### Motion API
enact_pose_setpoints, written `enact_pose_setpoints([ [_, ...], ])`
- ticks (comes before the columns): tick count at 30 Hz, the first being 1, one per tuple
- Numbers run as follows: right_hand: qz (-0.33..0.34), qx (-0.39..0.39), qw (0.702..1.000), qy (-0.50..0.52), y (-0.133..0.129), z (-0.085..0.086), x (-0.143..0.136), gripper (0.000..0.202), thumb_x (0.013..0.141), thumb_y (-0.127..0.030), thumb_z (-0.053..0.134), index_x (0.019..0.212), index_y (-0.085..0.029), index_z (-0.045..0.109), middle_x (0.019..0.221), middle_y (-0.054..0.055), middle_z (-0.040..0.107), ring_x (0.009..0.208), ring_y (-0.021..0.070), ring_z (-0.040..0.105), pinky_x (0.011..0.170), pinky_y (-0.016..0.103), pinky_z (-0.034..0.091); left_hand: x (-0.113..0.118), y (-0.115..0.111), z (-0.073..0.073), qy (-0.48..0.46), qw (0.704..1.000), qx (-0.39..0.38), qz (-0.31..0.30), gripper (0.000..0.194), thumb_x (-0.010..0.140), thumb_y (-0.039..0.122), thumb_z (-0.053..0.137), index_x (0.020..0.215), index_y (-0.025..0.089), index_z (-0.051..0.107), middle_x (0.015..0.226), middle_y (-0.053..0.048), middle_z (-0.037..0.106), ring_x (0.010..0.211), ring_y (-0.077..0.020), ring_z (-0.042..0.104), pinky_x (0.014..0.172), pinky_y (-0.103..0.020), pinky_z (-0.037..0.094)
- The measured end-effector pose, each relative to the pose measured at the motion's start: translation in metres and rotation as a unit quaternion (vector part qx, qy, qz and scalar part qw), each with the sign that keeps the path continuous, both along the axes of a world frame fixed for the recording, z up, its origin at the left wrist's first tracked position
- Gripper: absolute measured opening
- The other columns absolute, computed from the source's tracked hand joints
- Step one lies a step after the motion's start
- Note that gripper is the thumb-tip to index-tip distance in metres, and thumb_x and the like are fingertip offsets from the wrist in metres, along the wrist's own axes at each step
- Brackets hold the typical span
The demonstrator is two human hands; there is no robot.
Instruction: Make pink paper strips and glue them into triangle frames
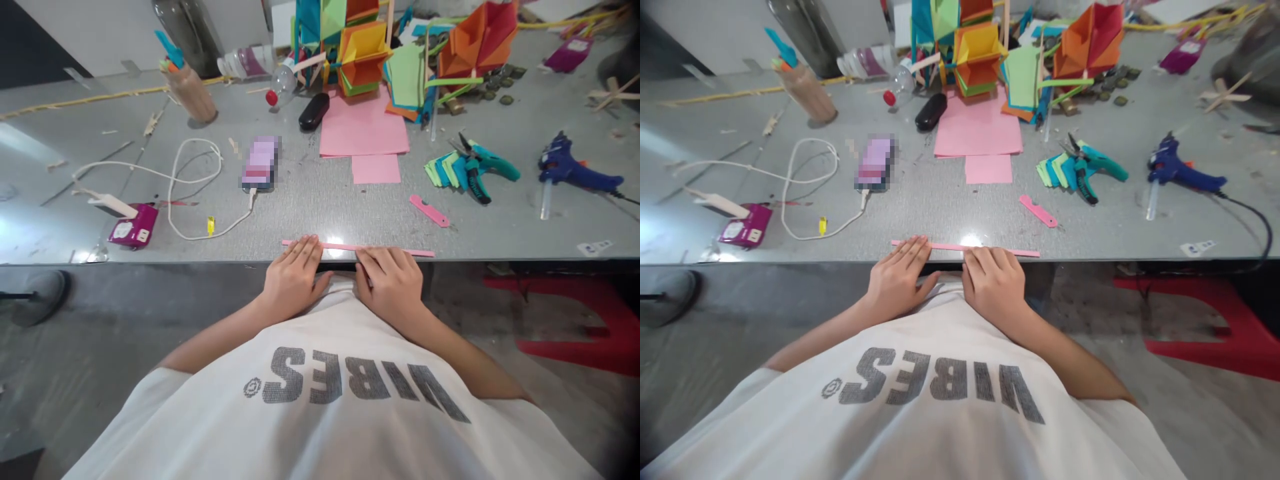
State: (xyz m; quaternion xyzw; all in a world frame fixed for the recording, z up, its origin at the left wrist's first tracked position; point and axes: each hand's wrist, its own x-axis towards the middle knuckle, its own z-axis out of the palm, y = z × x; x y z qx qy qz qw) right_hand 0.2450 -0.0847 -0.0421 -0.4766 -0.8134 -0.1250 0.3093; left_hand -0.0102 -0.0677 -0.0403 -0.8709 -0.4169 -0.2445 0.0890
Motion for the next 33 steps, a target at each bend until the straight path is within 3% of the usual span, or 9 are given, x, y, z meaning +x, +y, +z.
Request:
enact_pose_setpoints([
  [4, -0.044, 0.031, 0.999, 0.009, -0.004, 0.002, 0.023, 0.022, 0.099, -0.016, 0.072, 0.12, -0.019, 0.081, 0.106, 0.006, 0.086, 0.094, 0.0274, 0.071, 0.083, 0.044, 0.052, -0.02, -0.001, -0.001, 0.009, 0.999, 0.02, 0.032, 0.055, 0.108, 0.046, 0.07, 0.148, 0.008, 0.076, 0.149, -0.024, 0.078, 0.139, -0.0399, 0.079, 0.117, -0.053, 0.067],
  [9, -0.063, 0.04, 0.997, -0.009, -0.007, -0.002, 0.057, 0.025, 0.097, -0.015, 0.074, 0.12, -0.021, 0.081, 0.106, 0.006, 0.085, 0.093, 0.0274, 0.07, 0.081, 0.045, 0.049, -0.037, 0.0, -0.004, 0.004, 0.997, 0.029, 0.075, 0.056, 0.107, 0.05, 0.071, 0.147, 0.011, 0.078, 0.149, -0.024, 0.078, 0.142, -0.0432, 0.076, 0.117, -0.056, 0.065],
  [14, -0.032, 0.012, 0.999, -0.027, -0.001, -0.002, 0.083, 0.011, 0.105, -0.017, 0.072, 0.103, -0.022, 0.081, 0.094, 0.006, 0.079, 0.086, 0.0246, 0.066, 0.078, 0.042, 0.046, -0.046, 0.008, 0.001, -0.003, 0.999, -0.007, 0.042, 0.038, 0.107, 0.042, 0.072, 0.133, 0.018, 0.083, 0.155, -0.019, 0.075, 0.154, -0.0422, 0.068, 0.12, -0.056, 0.062],
  [17, 0.004, -0.056, 0.998, 0.015, 0.016, 0.015, 0.096, 0.016, 0.108, -0.021, 0.068, 0.097, -0.024, 0.079, 0.096, 0.006, 0.079, 0.087, 0.0241, 0.069, 0.081, 0.042, 0.048, -0.052, 0.018, 0.012, -0.036, 0.998, -0.054, 0.01, 0.018, 0.106, 0.033, 0.071, 0.112, 0.026, 0.086, 0.136, -0.01, 0.087, 0.137, -0.0348, 0.08, 0.122, -0.055, 0.059],
  [21, 0.045, -0.146, 0.977, 0.146, 0.06, 0.049, 0.111, 0.013, 0.106, -0.03, 0.068, 0.098, -0.026, 0.077, 0.098, 0.008, 0.078, 0.09, 0.0268, 0.072, 0.08, 0.043, 0.053, -0.059, 0.044, 0.037, -0.134, 0.979, -0.15, -0.029, 0.023, 0.105, 0.041, 0.073, 0.094, 0.025, 0.086, 0.096, -0.005, 0.09, 0.09, -0.0281, 0.086, 0.106, -0.054, 0.064],
  [24, 0.032, -0.228, 0.944, 0.237, 0.092, 0.066, 0.115, 0.019, 0.102, -0.043, 0.077, 0.093, -0.027, 0.077, 0.085, 0.005, 0.073, 0.078, 0.0243, 0.066, 0.075, 0.042, 0.051, -0.056, 0.067, 0.055, -0.312, 0.924, -0.22, 0.018, 0.033, 0.101, 0.055, 0.082, 0.092, 0.023, 0.088, 0.092, -0.008, 0.088, 0.085, -0.0255, 0.083, 0.091, -0.046, 0.068],
  [28, 0.036, -0.304, 0.888, 0.344, 0.106, 0.067, 0.099, 0.03, 0.093, -0.054, 0.086, 0.092, -0.025, 0.077, 0.07, -0.001, 0.06, 0.064, 0.0168, 0.051, 0.063, 0.035, 0.039, -0.025, 0.085, 0.063, -0.53, 0.795, -0.294, -0.017, 0.039, 0.093, 0.057, 0.091, 0.105, 0.02, 0.086, 0.107, -0.011, 0.09, 0.085, -0.0201, 0.084, 0.088, -0.04, 0.071],
  [30, 0.041, -0.339, 0.848, 0.406, 0.101, 0.063, 0.084, 0.037, 0.089, -0.058, 0.089, 0.092, -0.024, 0.076, 0.068, -0.003, 0.056, 0.061, 0.0145, 0.046, 0.06, 0.032, 0.034, 0.001, 0.088, 0.061, -0.556, 0.759, -0.335, -0.047, 0.046, 0.092, 0.06, 0.092, 0.11, 0.018, 0.085, 0.112, -0.012, 0.089, 0.088, -0.0199, 0.085, 0.09, -0.039, 0.071],
  [33, 0.078, -0.438, 0.756, 0.481, 0.091, 0.06, 0.061, 0.048, 0.084, -0.066, 0.092, 0.09, -0.024, 0.07, 0.068, -0.005, 0.053, 0.058, 0.0126, 0.045, 0.055, 0.03, 0.032, 0.036, 0.088, 0.06, -0.579, 0.728, -0.346, -0.126, 0.062, 0.088, 0.067, 0.093, 0.127, 0.019, 0.081, 0.122, -0.013, 0.088, 0.104, -0.0222, 0.085, 0.088, -0.036, 0.072],
])
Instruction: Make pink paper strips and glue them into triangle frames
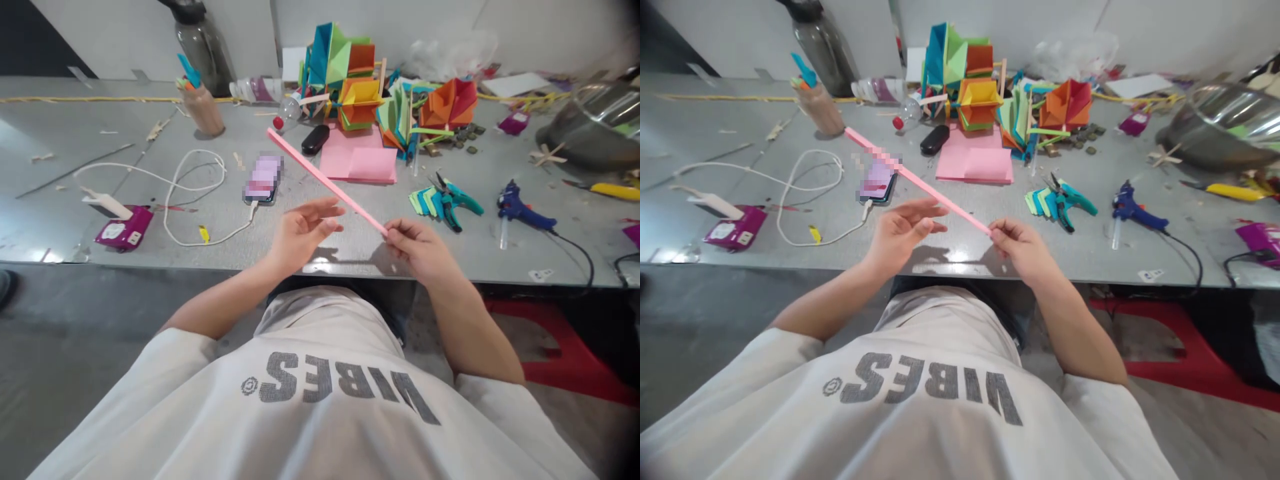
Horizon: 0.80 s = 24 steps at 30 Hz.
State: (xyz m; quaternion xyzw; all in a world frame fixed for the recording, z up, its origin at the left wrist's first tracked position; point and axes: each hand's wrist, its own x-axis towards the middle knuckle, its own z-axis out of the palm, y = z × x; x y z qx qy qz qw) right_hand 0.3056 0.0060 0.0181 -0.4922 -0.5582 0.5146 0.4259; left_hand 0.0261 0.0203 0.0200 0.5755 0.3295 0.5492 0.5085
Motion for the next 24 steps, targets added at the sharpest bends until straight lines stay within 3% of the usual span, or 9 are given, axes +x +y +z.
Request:
enact_pose_setpoints([
  [3, 0.066, -0.065, 0.994, 0.058, -0.008, 0.003, -0.017, 0.056, 0.082, -0.071, 0.093, 0.086, -0.024, 0.064, 0.071, -0.005, 0.053, 0.059, 0.0126, 0.049, 0.055, 0.029, 0.037, 0.019, 0.001, 0.009, 0.01, 1.0, 0.017, -0.015, 0.06, 0.096, 0.069, 0.084, 0.13, 0.019, 0.079, 0.122, -0.013, 0.088, 0.078, -0.0136, 0.079, 0.06, -0.025, 0.06],
  [5, 0.095, -0.076, 0.99, 0.076, -0.01, 0.006, -0.023, 0.057, 0.084, -0.072, 0.092, 0.085, -0.023, 0.062, 0.074, -0.004, 0.054, 0.061, 0.0126, 0.052, 0.057, 0.029, 0.04, 0.021, 0.004, 0.018, 0.011, 0.999, 0.026, -0.016, 0.056, 0.1, 0.068, 0.081, 0.123, 0.017, 0.08, 0.119, -0.014, 0.088, 0.067, -0.0107, 0.073, 0.052, -0.025, 0.052],
  [9, 0.173, -0.113, 0.972, 0.115, -0.013, 0.006, -0.032, 0.058, 0.089, -0.071, 0.089, 0.082, -0.022, 0.059, 0.072, -0.005, 0.055, 0.064, 0.0138, 0.059, 0.065, 0.031, 0.047, 0.018, 0.016, 0.035, -0.017, 0.998, 0.019, -0.057, 0.055, 0.096, 0.068, 0.085, 0.109, 0.016, 0.078, 0.102, -0.013, 0.088, 0.06, -0.0105, 0.07, 0.051, -0.025, 0.05],
  [13, 0.207, -0.099, 0.972, 0.059, -0.017, 0.003, -0.04, 0.055, 0.09, -0.074, 0.086, 0.09, -0.022, 0.066, 0.08, 0.001, 0.071, 0.073, 0.0179, 0.067, 0.076, 0.036, 0.055, 0.016, 0.035, 0.043, -0.049, 0.993, -0.03, -0.1, 0.055, 0.084, 0.066, 0.096, 0.098, 0.017, 0.077, 0.082, -0.005, 0.082, 0.058, -0.0093, 0.067, 0.053, -0.023, 0.051],
  [16, 0.09, 0.044, 0.993, -0.063, -0.014, 0.003, -0.02, 0.042, 0.092, -0.063, 0.087, 0.09, -0.024, 0.072, 0.085, 0.003, 0.075, 0.079, 0.0201, 0.067, 0.081, 0.038, 0.055, 0.014, 0.052, 0.041, -0.051, 0.988, -0.085, -0.12, 0.045, 0.082, 0.053, 0.101, 0.094, 0.016, 0.08, 0.07, -0.001, 0.074, 0.053, -0.0069, 0.061, 0.05, -0.019, 0.047],
  [19, -0.089, 0.166, 0.968, -0.163, 0.001, 0.005, 0.046, 0.025, 0.1, -0.049, 0.079, 0.091, -0.025, 0.074, 0.086, 0.005, 0.076, 0.082, 0.0244, 0.071, 0.086, 0.043, 0.057, 0.013, 0.068, 0.03, -0.03, 0.978, -0.166, -0.121, 0.024, 0.091, 0.035, 0.093, 0.092, 0.014, 0.081, 0.066, 0.0, 0.07, 0.052, -0.0061, 0.059, 0.048, -0.017, 0.043],
  [22, -0.277, 0.208, 0.892, -0.291, 0.023, 0.006, 0.149, 0.012, 0.105, -0.023, 0.066, 0.11, -0.022, 0.078, 0.099, 0.012, 0.082, 0.09, 0.0261, 0.075, 0.089, 0.045, 0.058, 0.014, 0.078, 0.015, -0.028, 0.966, -0.228, -0.122, 0.014, 0.1, 0.024, 0.082, 0.093, 0.012, 0.082, 0.066, -0.001, 0.068, 0.053, -0.0058, 0.059, 0.05, -0.015, 0.044],
  [23, -0.343, 0.193, 0.845, -0.363, 0.03, 0.006, 0.183, 0.023, 0.103, -0.01, 0.062, 0.117, -0.018, 0.078, 0.105, 0.016, 0.083, 0.092, 0.0243, 0.076, 0.089, 0.042, 0.057, 0.015, 0.079, 0.011, -0.028, 0.962, -0.241, -0.127, 0.014, 0.102, 0.023, 0.079, 0.093, 0.012, 0.082, 0.067, -0.001, 0.067, 0.054, -0.0056, 0.059, 0.051, -0.014, 0.045],
  [24, -0.36, 0.151, 0.8, -0.456, 0.036, 0.006, 0.214, 0.035, 0.1, -0.003, 0.062, 0.129, -0.014, 0.077, 0.117, 0.02, 0.083, 0.097, 0.0224, 0.076, 0.089, 0.039, 0.056, 0.015, 0.08, 0.008, -0.029, 0.959, -0.25, -0.132, 0.015, 0.104, 0.022, 0.078, 0.094, 0.012, 0.082, 0.067, -0.001, 0.067, 0.054, -0.0055, 0.058, 0.051, -0.014, 0.046],
])
